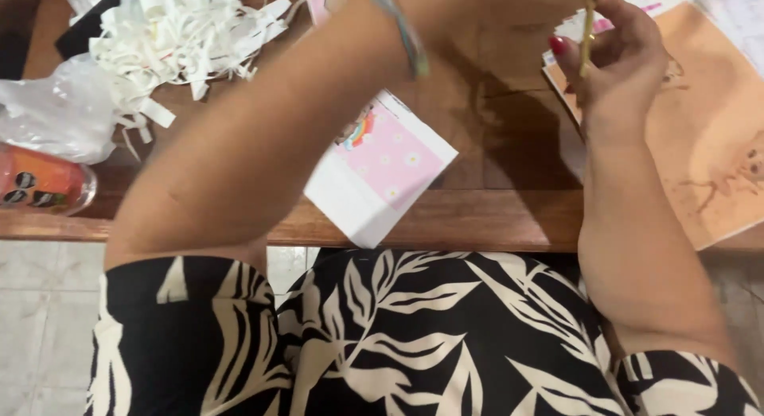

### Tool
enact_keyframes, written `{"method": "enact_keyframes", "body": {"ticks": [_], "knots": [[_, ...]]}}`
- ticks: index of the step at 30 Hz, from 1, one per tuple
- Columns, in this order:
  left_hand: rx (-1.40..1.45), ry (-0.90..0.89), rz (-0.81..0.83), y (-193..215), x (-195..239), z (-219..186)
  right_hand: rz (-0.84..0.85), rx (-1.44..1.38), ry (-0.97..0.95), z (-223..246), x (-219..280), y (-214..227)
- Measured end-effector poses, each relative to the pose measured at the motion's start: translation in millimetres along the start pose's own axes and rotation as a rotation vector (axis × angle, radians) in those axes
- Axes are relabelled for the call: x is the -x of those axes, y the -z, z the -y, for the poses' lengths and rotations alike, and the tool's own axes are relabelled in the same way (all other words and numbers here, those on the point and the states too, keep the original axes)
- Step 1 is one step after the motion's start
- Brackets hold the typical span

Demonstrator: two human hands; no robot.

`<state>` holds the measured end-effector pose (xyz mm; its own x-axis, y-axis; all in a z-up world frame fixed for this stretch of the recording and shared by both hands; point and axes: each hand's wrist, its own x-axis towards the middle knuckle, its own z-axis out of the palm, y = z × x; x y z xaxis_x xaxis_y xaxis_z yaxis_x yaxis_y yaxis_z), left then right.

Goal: The person uses gold-handled scissors to cut printed paper sheets featuring a cartoon capybara design. They trim the edges of the sheets, rotate them to cut different sides, and stack the finished pieces on the table.

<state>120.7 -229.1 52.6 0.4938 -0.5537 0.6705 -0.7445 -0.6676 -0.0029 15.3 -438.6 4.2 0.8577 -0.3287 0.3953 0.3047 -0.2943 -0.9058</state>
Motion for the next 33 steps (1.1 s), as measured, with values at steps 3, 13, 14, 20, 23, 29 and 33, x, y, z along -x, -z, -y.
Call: {"method": "enact_keyframes", "body": {"ticks": [3, 13, 14, 20, 23, 29, 33], "knots": [[-0.014, -0.040, 0.061, 15, 5, -46, 0.072, -0.132, -0.115, 74, 52, 25], [0.431, 0.107, 0.561, -36, 97, -135, 0.489, 0.161, -0.869, 62, 218, 190], [0.438, 0.106, 0.563, -40, 101, -137, 0.485, 0.165, -0.874, 59, 222, 197], [0.593, 0.066, 0.637, -19, 113, -146, 0.578, -0.087, -0.905, 43, 227, 214], [0.585, -0.004, 0.614, -11, 129, -149, 0.581, 0.039, -0.914, 43, 217, 206], [0.500, -0.094, 0.549, -3, 144, -148, 0.521, 0.210, -0.978, 26, 221, 206], [0.339, -0.255, 0.396, -7, 154, -151, 0.478, 0.193, -1.005, 28, 222, 207]]}}
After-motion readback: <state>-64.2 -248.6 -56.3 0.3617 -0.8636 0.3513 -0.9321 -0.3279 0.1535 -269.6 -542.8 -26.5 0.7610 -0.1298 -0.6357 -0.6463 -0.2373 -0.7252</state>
